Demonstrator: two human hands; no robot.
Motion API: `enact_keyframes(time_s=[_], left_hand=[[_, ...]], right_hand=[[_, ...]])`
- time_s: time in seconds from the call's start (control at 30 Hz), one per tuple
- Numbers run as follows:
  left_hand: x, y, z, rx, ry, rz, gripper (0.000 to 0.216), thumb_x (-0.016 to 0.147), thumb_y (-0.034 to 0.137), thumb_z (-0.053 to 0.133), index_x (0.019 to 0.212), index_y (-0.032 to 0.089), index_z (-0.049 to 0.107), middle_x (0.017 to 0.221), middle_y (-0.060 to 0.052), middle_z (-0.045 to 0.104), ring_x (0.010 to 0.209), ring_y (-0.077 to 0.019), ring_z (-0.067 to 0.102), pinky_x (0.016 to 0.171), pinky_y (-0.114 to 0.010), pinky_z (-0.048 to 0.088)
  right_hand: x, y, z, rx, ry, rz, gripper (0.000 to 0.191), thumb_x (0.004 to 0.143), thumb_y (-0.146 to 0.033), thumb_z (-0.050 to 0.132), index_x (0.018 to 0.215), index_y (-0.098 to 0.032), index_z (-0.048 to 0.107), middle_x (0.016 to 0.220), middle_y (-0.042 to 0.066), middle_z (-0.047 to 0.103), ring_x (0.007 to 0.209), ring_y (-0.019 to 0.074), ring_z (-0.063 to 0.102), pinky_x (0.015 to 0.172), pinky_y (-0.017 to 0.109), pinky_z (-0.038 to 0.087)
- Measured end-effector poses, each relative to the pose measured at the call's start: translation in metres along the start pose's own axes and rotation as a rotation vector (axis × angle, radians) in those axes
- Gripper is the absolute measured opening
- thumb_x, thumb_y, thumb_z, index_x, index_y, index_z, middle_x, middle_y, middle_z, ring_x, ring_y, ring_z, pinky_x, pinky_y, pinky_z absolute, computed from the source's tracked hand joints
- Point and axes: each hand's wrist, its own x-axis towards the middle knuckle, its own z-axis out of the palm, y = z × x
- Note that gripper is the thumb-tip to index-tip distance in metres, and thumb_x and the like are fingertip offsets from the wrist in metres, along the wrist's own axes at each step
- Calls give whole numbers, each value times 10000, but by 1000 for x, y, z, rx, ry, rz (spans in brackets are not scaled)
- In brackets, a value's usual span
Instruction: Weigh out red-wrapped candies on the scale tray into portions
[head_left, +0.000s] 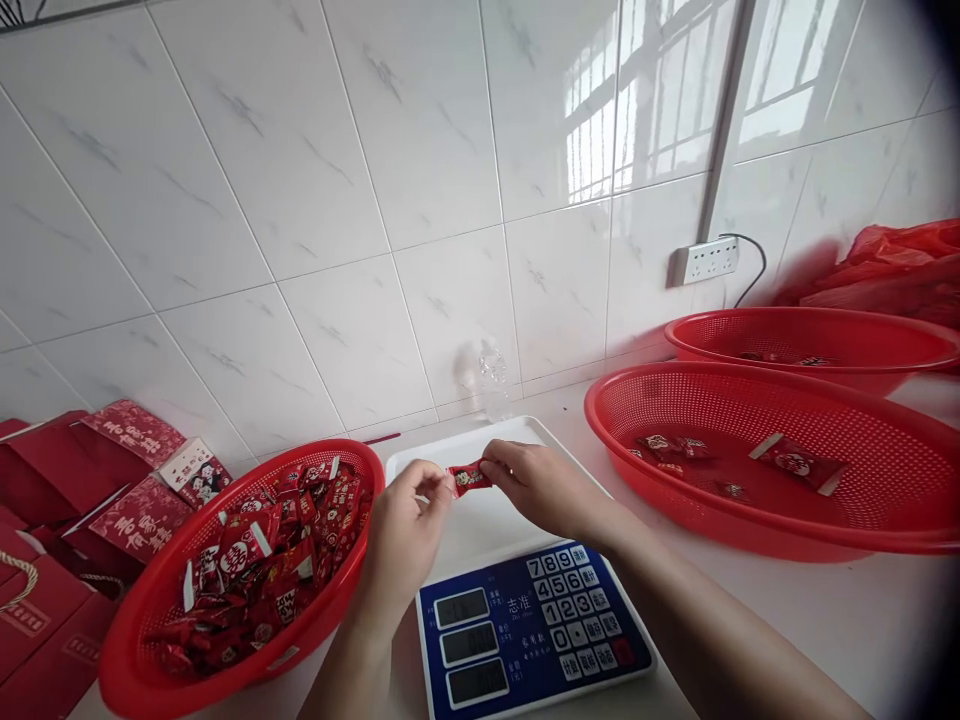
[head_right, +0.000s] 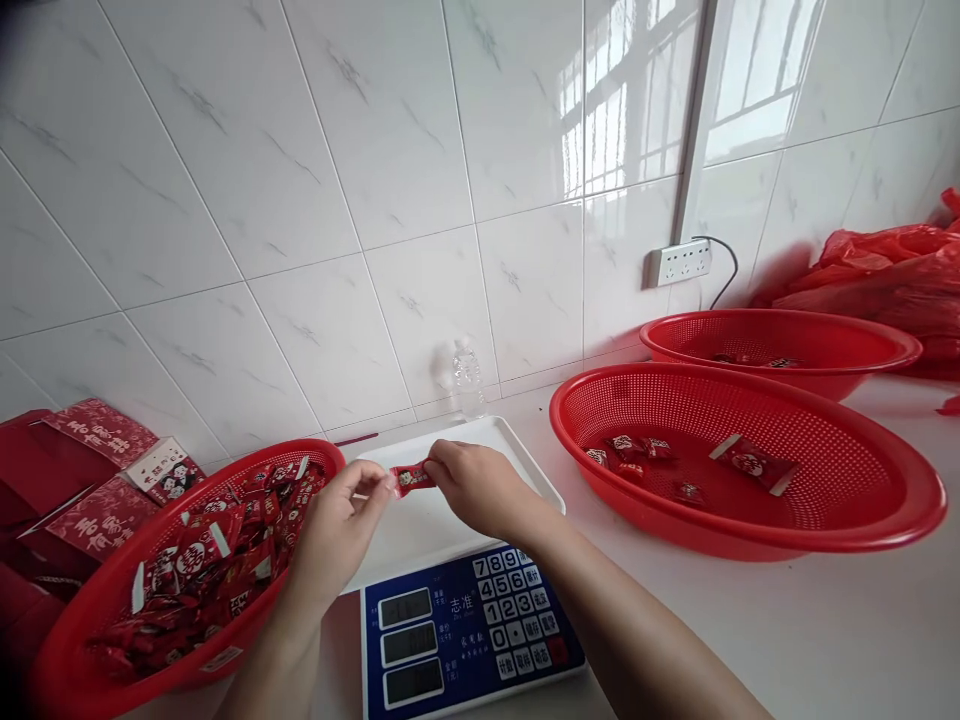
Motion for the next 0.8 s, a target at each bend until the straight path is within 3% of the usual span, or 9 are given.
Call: enact_keyframes(time_s=[0.1, 0.23, 0.37, 0.5, 0.57, 0.6, 0.63, 0.73, 0.8], left_hand=[[5, -2, -8, 19, 138, 10, 135, 789, 340, 625, 761, 211, 599, 751, -26, 628, 703, -172, 572, 611, -240, 422], [-2, 5, -18, -70, 117, 4, 163, 809, 373, 606, 798, 211, 591, 757, -22, 619, 717, -164, 581, 664, -253, 459], [-3, 10, -40, -182, 160, -17, 189, 799, 388, 625, 859, 213, 590, 765, -22, 625, 740, -161, 602, 675, -246, 480], [16, -13, -80, 29, 148, -53, 240, 805, 409, 586, 940, 210, 571, 872, -45, 634, 823, -185, 616, 707, -263, 488], [24, -38, -104, 276, 66, -138, 223, 840, 384, 495, 964, 204, 539, 933, -58, 630, 873, -196, 610, 736, -280, 482], [25, -52, -115, 463, -42, -218, 207, 857, 351, 435, 963, 201, 531, 966, -64, 629, 890, -193, 608, 750, -282, 476], [24, -66, -127, 654, -228, -303, 217, 868, 318, 375, 979, 206, 525, 1005, -61, 628, 919, -186, 604, 768, -279, 469], [8, -100, -151, 776, -484, -469, 124, 697, 268, 571, 792, 191, 589, 797, -41, 668, 721, -207, 636, 650, -277, 477], [-6, -114, -159, 836, -563, -507, 226, 566, 249, 666, 778, 192, 615, 825, -50, 682, 668, -217, 634, 619, -284, 473]], right_hand=[[8, 18, 10, -236, -70, 83, 283, 922, -262, 373, 759, -189, 592, 772, 70, 673, 668, 188, 577, 552, 289, 322], [11, 35, 14, -316, -55, 141, 248, 912, -276, 406, 880, -183, 633, 855, 109, 702, 777, 246, 630, 602, 316, 385], [8, 33, 10, -205, -72, 29, 248, 913, -268, 418, 965, -215, 655, 963, 79, 708, 879, 238, 638, 712, 340, 453], [4, 28, 9, -218, -202, -31, 287, 882, -247, 482, 1126, -188, 621, 1127, 105, 663, 1015, 266, 608, 844, 397, 467], [2, 30, 8, -252, -224, -36, 328, 881, -259, 480, 1176, -174, 597, 1171, 117, 645, 1065, 282, 589, 893, 433, 455], [1, 31, 7, -255, -227, -40, 342, 886, -269, 468, 1192, -172, 587, 1184, 118, 639, 1077, 283, 585, 905, 442, 453], [1, 32, 5, -252, -228, -44, 354, 891, -280, 453, 1204, -171, 579, 1194, 116, 635, 1086, 282, 582, 910, 446, 455], [-1, 33, 1, -230, -229, -58, 381, 899, -321, 421, 1221, -174, 565, 1217, 105, 626, 1100, 277, 580, 913, 446, 465], [-2, 32, -2, -218, -225, -66, 392, 899, -343, 411, 1224, -184, 562, 1221, 96, 625, 1096, 276, 585, 905, 451, 475]])
